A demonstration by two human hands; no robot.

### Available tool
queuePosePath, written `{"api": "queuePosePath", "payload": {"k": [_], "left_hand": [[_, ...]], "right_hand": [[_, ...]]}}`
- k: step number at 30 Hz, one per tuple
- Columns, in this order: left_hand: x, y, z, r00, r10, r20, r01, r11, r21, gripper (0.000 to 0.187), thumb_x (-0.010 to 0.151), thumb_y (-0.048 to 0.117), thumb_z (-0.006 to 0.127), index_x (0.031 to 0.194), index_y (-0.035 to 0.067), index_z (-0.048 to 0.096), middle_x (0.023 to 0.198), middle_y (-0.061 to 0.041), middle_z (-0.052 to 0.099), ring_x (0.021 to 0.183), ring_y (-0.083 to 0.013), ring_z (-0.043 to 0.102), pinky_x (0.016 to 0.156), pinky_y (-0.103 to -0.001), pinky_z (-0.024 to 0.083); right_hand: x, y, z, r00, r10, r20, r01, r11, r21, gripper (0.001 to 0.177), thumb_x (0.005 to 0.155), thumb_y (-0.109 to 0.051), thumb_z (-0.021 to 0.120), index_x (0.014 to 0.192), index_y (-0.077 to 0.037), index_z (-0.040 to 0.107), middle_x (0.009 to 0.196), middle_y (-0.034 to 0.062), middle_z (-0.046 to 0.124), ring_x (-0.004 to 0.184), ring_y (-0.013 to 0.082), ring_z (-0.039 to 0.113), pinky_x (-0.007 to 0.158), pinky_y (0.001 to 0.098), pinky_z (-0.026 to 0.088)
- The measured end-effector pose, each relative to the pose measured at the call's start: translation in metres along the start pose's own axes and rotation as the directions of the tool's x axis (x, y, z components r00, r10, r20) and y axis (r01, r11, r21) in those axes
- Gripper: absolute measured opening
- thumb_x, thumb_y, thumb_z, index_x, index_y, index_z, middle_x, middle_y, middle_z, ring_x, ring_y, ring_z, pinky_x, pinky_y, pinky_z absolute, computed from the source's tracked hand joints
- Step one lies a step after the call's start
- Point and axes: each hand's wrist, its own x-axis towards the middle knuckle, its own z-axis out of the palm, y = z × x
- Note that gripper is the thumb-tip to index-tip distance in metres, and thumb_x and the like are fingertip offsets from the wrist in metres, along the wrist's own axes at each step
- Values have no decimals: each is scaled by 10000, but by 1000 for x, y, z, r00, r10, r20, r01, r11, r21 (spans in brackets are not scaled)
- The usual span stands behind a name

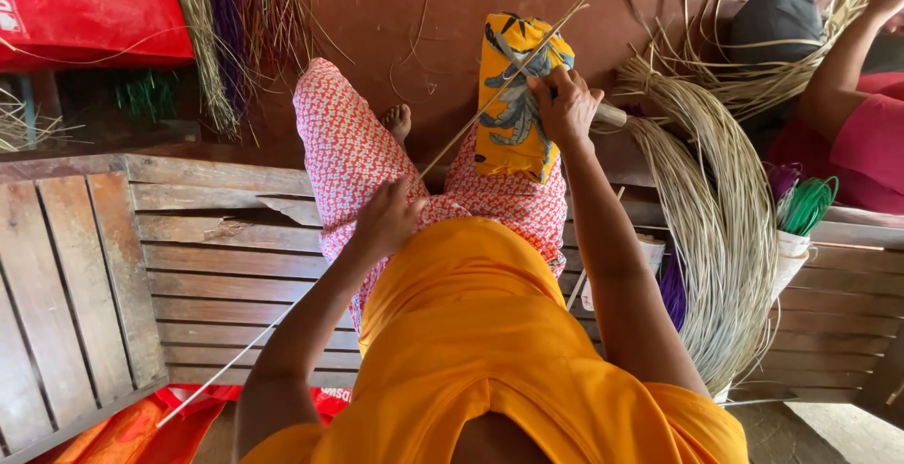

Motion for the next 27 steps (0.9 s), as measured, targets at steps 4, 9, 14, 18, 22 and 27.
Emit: {"api": "queuePosePath", "payload": {"k": [4, 9, 14, 18, 22, 27], "left_hand": [[92, 67, 2, 965, 215, -151, -213, 977, 33, 528, 1023, 250, 588, 1448, -20, 429, 1120, -255, 621, 978, -414, 711, 799, -513, 617], [178, 73, 54, 954, 266, -136, -247, 958, 144, 293, 983, 101, 390, 1271, 81, 441, 975, -205, 651, 720, -413, 740, 606, -516, 607], [167, 74, 45, 931, 318, -177, -284, 939, 192, 408, 951, 58, 408, 1357, 98, 414, 1061, -186, 654, 758, -374, 756, 617, -467, 625], [119, 66, 21, 909, 338, -244, -291, 934, 208, 434, 932, 42, 479, 1362, 96, 458, 1042, -146, 642, 740, -323, 755, 580, -419, 620], [73, 39, 16, 909, 353, -223, -300, 924, 238, 506, 915, 17, 493, 1414, 87, 450, 1062, -179, 650, 748, -328, 762, 574, -434, 625], [14, 21, -1, 936, 309, -170, -275, 941, 196, 554, 880, -9, 530, 1429, 48, 483, 1007, -192, 636, 710, -371, 737, 546, -462, 613]], "right_hand": [[1, 2, 1, 999, -10, 31, 11, 1000, -29, 431, 1001, -621, 696, 911, -210, 597, 807, 2, 565, 795, 276, 671, 813, 440, 377], [0, -13, -4, 999, 0, 44, 1, 1000, -26, 435, 969, -618, 715, 915, -200, 608, 815, 8, 577, 814, 285, 683, 811, 454, 384], [1, 0, -2, 999, 25, 41, -25, 1000, -18, 435, 977, -625, 696, 926, -203, 606, 818, 14, 584, 818, 289, 677, 821, 454, 378], [0, 2, -7, 998, 4, 68, 0, 998, -62, 401, 967, -573, 734, 908, -197, 608, 818, 17, 592, 822, 294, 681, 807, 475, 389], [2, 16, -7, 997, 9, 82, -6, 999, -42, 410, 1003, -580, 702, 928, -185, 618, 831, 46, 610, 833, 308, 679, 812, 457, 385], [-1, 26, -1, 999, 21, 30, -19, 999, -45, 414, 996, -600, 717, 927, -209, 602, 824, 28, 603, 828, 289, 679, 817, 440, 364]]}}
